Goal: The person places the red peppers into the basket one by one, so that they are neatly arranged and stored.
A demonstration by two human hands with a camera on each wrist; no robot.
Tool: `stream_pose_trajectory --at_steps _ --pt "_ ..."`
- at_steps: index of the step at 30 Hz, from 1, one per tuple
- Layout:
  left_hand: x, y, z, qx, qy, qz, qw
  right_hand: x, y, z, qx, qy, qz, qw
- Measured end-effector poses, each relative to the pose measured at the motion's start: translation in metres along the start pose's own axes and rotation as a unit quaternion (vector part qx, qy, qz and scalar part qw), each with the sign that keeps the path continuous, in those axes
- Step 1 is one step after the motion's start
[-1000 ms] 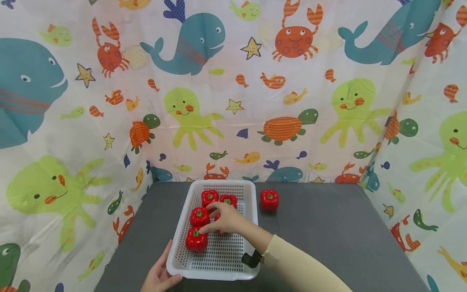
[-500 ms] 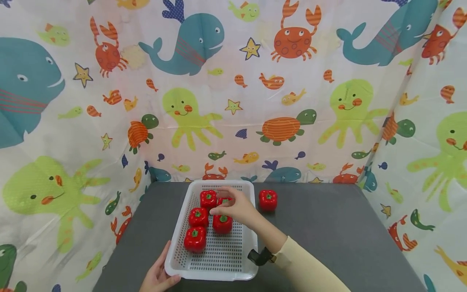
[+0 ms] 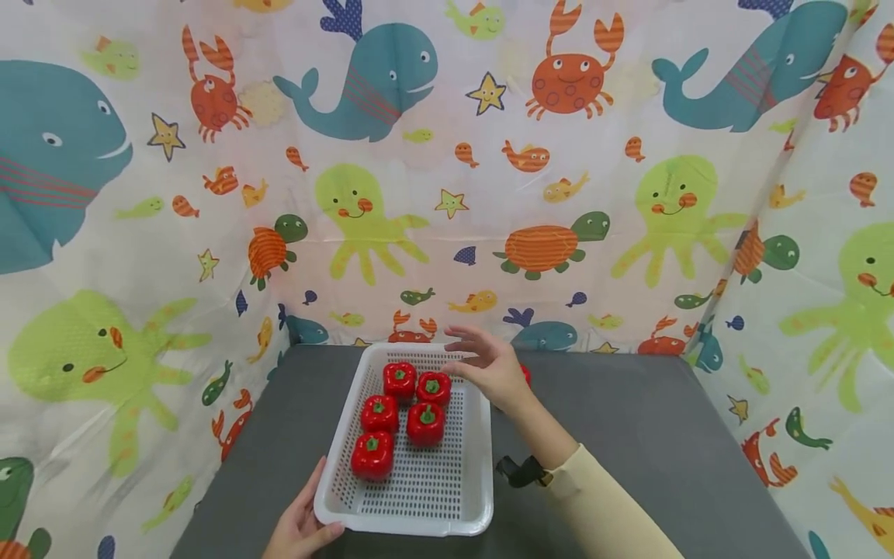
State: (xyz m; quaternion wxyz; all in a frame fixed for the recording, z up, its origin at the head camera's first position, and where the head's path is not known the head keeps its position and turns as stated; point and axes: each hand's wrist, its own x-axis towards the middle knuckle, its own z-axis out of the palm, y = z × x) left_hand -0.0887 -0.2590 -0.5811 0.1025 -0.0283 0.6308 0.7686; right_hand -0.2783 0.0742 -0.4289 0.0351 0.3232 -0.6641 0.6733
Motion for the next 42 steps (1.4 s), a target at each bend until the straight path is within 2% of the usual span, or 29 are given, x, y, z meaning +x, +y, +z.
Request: stream_pose_trajectory --at_steps 3,5,9,15,20,23,27,32,35,39,42 --pt "-0.002 0.000 0.001 -0.005 0.007 -0.009 0.9999 -0.002 0.004 -0.013 0.004 0.019 -0.026 0.999" --pt "-0.003 -0.001 0.001 -0.005 0.012 -0.011 0.9999 -0.003 0.008 -0.021 0.013 0.031 -0.027 0.999" --pt "-0.004 -0.001 0.001 -0.007 0.012 -0.007 0.9999 -0.008 0.017 -0.039 0.017 0.060 -0.019 0.998" --pt "-0.002 0.000 0.000 -0.004 0.013 -0.014 0.9998 -0.016 0.032 -0.067 -0.016 0.112 -0.004 0.994" --pt "-0.002 0.001 0.002 0.008 0.020 -0.013 0.9997 -0.021 0.044 -0.084 -0.044 0.136 0.016 0.990" --pt "-0.003 0.001 0.002 0.007 0.019 -0.012 0.9997 -0.025 0.047 -0.091 -0.064 0.138 0.038 0.988" --pt "-0.003 0.001 0.002 -0.004 0.010 -0.014 0.9998 -0.034 0.054 -0.096 -0.080 0.130 0.088 0.984" --pt "-0.002 -0.001 0.001 -0.005 0.003 -0.014 0.9999 -0.045 0.070 -0.100 -0.076 0.117 0.151 0.979" --pt "-0.002 0.000 0.000 -0.008 -0.002 -0.014 0.9999 -0.049 0.089 -0.104 -0.073 0.101 0.182 0.975" --pt "-0.001 0.002 0.001 -0.004 0.002 -0.016 0.9999 -0.056 0.127 -0.110 -0.095 0.091 0.214 0.968" --pt "0.000 0.002 0.002 -0.001 0.006 -0.016 0.9998 -0.059 0.137 -0.111 -0.095 0.090 0.233 0.964"
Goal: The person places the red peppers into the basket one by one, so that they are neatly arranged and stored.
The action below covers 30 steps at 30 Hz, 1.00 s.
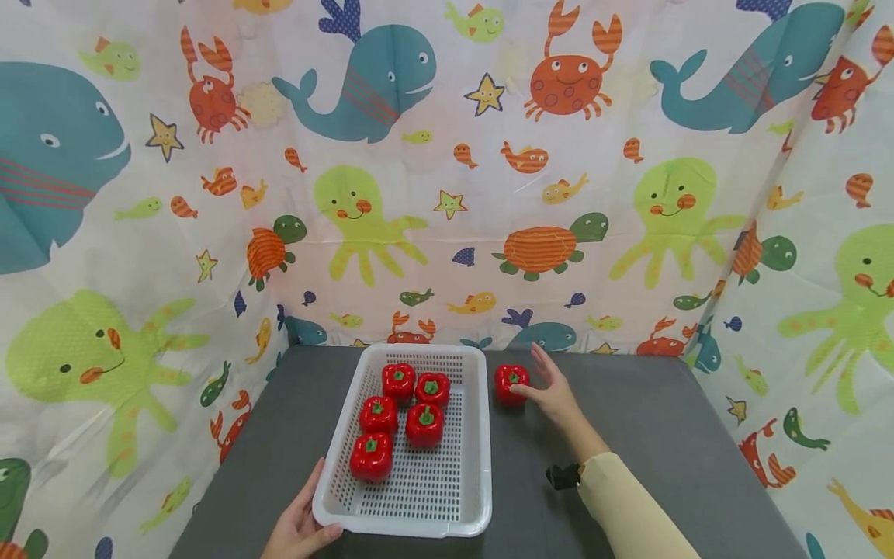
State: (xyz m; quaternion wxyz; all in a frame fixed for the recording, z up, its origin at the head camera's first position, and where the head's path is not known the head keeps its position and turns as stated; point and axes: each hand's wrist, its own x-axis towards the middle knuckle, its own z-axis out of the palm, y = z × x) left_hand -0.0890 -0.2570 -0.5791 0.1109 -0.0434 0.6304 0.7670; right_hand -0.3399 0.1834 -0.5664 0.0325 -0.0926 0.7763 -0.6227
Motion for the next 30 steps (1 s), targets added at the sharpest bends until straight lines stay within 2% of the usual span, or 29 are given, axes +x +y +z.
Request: stream_pose_trajectory --at_steps 10,17,23,30 --pt "-0.002 -0.002 -0.003 0.004 -0.010 0.006 0.9999 0.002 0.031 0.012 -0.001 0.002 0.013 1.000" --pt "0.001 0.000 -0.002 0.015 -0.008 0.005 0.9998 0.000 0.033 0.015 0.000 0.009 0.029 1.000" --pt "0.001 0.000 -0.002 0.012 -0.009 0.007 0.9999 0.004 0.033 0.014 -0.009 -0.017 0.032 0.999" --pt "0.000 0.000 0.000 0.024 -0.003 0.013 0.9996 0.004 0.028 0.009 0.009 -0.040 0.035 0.999"
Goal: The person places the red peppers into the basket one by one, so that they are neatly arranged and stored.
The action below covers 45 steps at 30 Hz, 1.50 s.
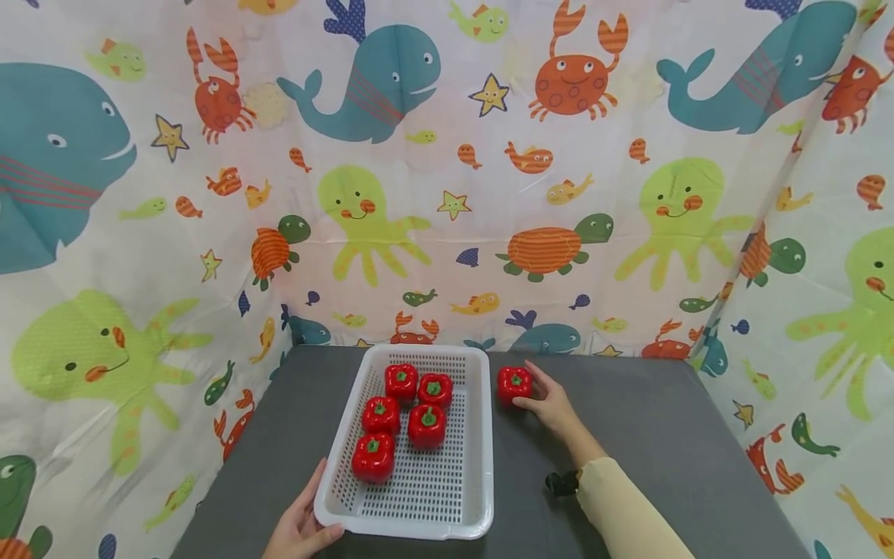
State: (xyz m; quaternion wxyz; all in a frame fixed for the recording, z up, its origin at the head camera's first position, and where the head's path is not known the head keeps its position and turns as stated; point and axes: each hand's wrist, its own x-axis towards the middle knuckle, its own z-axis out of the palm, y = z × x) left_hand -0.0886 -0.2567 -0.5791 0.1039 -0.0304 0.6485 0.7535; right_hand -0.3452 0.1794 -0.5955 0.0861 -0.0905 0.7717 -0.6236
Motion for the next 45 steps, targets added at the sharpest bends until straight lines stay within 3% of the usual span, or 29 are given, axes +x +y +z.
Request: stream_pose_trajectory --at_steps 6,11,21,27,35,40,45 --pt "-0.001 0.000 0.003 0.000 0.017 -0.003 0.9999 -0.003 0.009 -0.003 -0.007 0.015 0.002 1.000" --pt "0.000 -0.002 0.001 -0.012 0.010 0.002 0.9999 -0.004 0.014 -0.003 0.015 0.044 0.001 0.999" --pt "0.003 -0.004 -0.001 -0.020 -0.001 0.005 0.9998 -0.006 0.001 -0.007 0.011 0.089 0.013 0.996" --pt "0.002 -0.001 0.000 -0.010 0.009 -0.002 0.9999 -0.009 -0.019 -0.007 0.032 0.094 0.005 0.995" --pt "0.001 -0.001 -0.001 -0.020 0.007 -0.010 0.9997 -0.020 -0.066 0.005 0.020 0.099 -0.036 0.994" --pt "0.001 0.000 0.000 -0.005 0.012 -0.004 0.9999 -0.024 -0.082 0.010 0.028 0.095 -0.063 0.993" --pt "0.001 -0.001 -0.002 -0.015 -0.011 0.006 0.9998 -0.029 -0.095 0.016 0.030 0.096 -0.068 0.993"
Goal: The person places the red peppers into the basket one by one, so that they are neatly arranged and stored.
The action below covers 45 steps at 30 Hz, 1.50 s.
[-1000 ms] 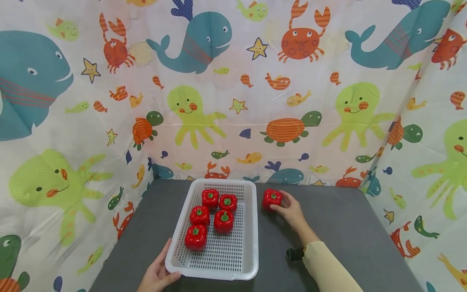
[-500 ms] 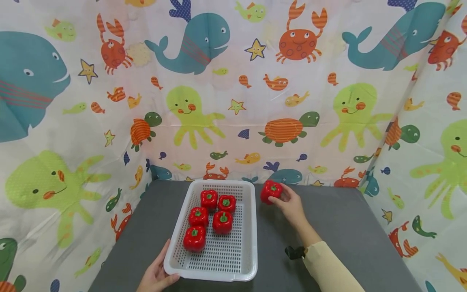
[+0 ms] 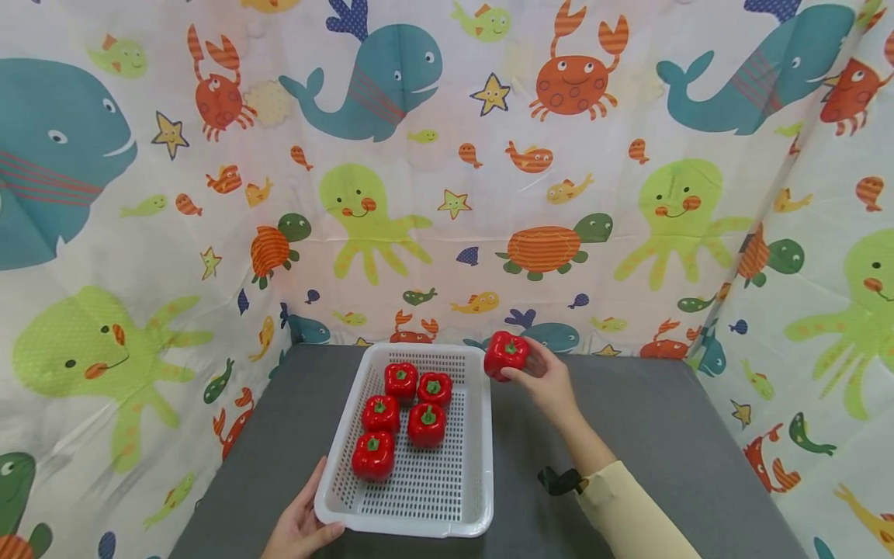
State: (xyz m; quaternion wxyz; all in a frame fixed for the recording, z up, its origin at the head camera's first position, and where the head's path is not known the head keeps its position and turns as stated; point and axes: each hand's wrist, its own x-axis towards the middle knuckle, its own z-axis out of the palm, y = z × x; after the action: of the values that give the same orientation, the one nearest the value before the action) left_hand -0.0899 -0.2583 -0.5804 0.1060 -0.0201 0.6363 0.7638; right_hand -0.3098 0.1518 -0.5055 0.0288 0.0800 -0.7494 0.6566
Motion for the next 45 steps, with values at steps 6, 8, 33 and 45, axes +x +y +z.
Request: stream_pose_trajectory --at_steps 6,8,33,45 --pt "0.001 -0.001 -0.004 -0.010 -0.019 0.001 0.9998 -0.009 -0.018 0.012 0.003 -0.031 -0.010 0.999" --pt "0.000 -0.002 -0.005 -0.009 -0.019 0.003 0.9998 -0.012 -0.024 0.017 -0.001 -0.048 -0.021 0.999" --pt "0.000 -0.005 -0.004 0.009 -0.013 0.018 0.9997 -0.054 -0.025 0.076 -0.032 -0.166 -0.022 0.985" --pt "0.000 -0.002 -0.003 -0.010 -0.003 0.001 0.9999 -0.067 -0.016 0.093 -0.062 -0.230 0.003 0.971"
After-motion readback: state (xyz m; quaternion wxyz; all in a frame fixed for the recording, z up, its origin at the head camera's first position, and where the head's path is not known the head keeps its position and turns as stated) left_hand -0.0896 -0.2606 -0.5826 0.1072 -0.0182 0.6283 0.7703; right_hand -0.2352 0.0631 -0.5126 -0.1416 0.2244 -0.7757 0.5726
